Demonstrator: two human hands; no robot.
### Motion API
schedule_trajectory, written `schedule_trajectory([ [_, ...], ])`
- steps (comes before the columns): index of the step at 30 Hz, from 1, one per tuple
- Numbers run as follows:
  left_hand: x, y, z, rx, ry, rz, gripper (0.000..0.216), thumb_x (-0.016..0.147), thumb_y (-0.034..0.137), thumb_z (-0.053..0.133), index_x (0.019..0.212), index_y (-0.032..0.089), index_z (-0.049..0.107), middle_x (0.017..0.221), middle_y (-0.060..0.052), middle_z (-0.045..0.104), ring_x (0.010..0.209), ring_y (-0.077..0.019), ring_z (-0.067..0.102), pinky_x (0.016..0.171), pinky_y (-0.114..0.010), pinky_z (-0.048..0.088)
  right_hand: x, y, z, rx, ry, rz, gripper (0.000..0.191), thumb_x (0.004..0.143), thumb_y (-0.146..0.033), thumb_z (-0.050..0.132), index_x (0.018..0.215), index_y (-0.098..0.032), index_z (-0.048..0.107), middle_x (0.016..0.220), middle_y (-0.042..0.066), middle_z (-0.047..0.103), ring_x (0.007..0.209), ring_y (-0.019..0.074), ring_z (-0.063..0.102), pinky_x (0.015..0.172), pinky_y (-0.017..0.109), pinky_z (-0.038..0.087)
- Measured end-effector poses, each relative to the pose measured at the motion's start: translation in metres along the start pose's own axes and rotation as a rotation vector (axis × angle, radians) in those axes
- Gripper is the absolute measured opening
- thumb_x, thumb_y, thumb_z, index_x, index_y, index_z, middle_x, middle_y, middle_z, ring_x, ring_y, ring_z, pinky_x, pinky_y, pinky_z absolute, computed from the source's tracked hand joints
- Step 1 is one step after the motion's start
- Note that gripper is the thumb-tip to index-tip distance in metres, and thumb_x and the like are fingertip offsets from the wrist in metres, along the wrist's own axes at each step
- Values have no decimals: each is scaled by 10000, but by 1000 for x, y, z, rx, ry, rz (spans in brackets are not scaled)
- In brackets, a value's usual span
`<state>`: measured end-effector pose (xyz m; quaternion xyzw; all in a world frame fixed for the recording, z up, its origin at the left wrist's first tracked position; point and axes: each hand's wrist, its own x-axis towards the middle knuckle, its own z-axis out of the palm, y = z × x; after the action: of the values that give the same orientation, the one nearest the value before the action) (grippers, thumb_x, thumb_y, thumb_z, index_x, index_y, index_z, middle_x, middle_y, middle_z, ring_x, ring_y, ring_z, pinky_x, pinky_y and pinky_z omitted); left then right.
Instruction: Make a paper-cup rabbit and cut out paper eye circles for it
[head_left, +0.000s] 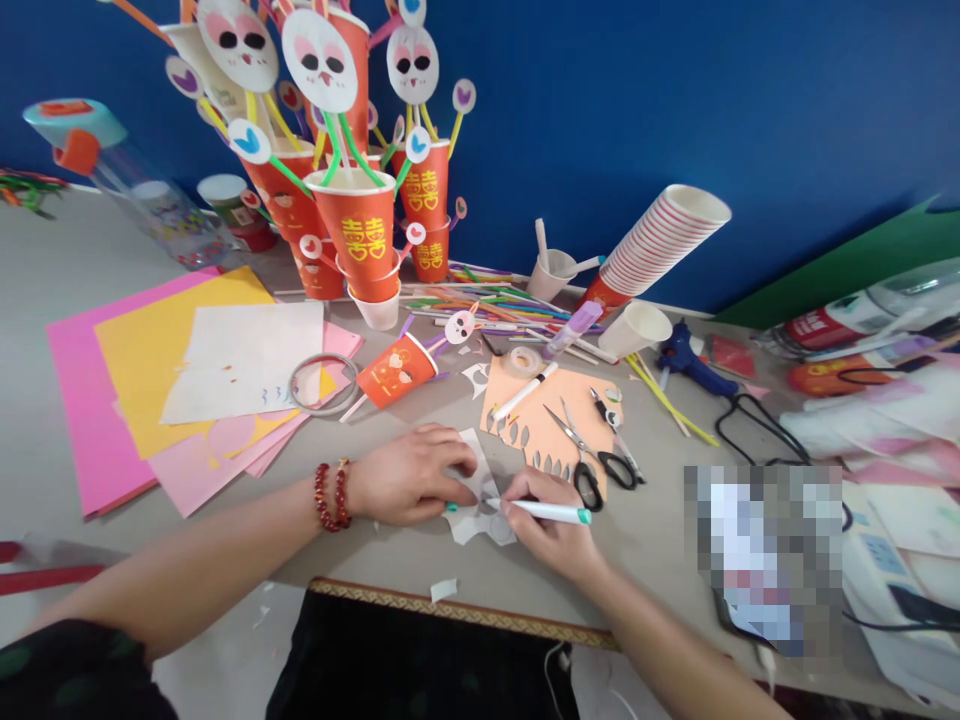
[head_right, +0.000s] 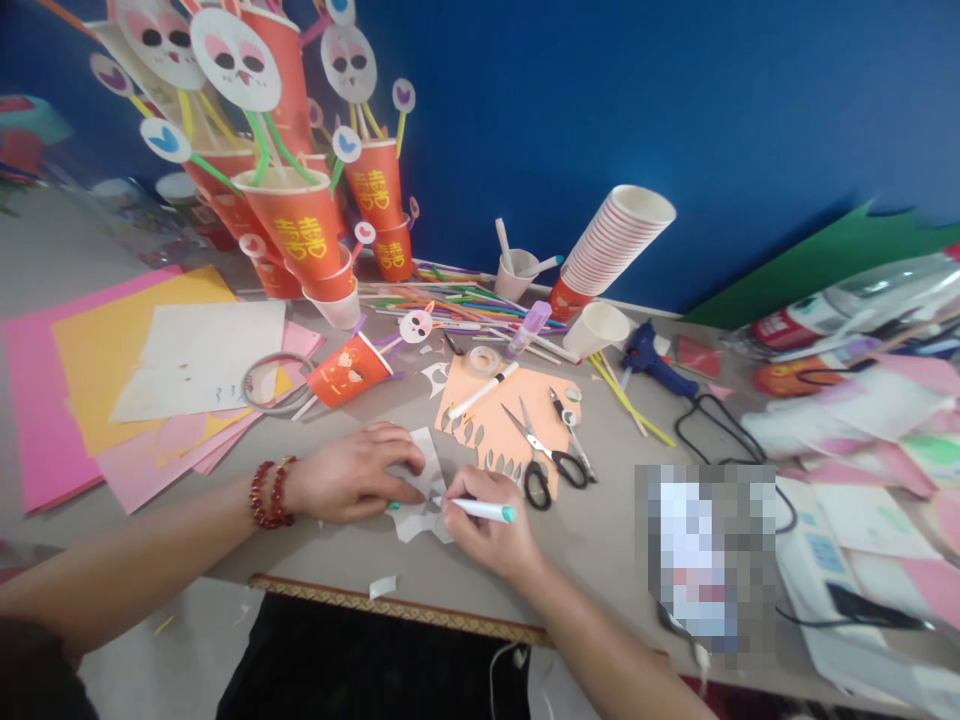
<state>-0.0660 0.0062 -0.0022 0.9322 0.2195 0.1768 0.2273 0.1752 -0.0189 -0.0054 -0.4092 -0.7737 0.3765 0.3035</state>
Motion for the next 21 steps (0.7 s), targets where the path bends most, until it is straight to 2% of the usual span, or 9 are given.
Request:
schedule_trajectory([
  [9,0,0,0,-10,5,-1,251,819,136,536,995,252,672,1055,-74,611,973,-231,535,896,-386,421,1,-3,0,-15,2,-10,125,751,-126,493,665,-213,518,577,-27,584,510,121,507,526,241,359],
  [21,1,2,-1,-19,-4,-11,280,803,127,545,1018,261,663,1060,-70,606,984,-232,537,903,-379,415,-1,0,-1,-33,16,-8,138,746,-128,483,640,-216,488,541,-38,517,489,117,459,513,250,332],
])
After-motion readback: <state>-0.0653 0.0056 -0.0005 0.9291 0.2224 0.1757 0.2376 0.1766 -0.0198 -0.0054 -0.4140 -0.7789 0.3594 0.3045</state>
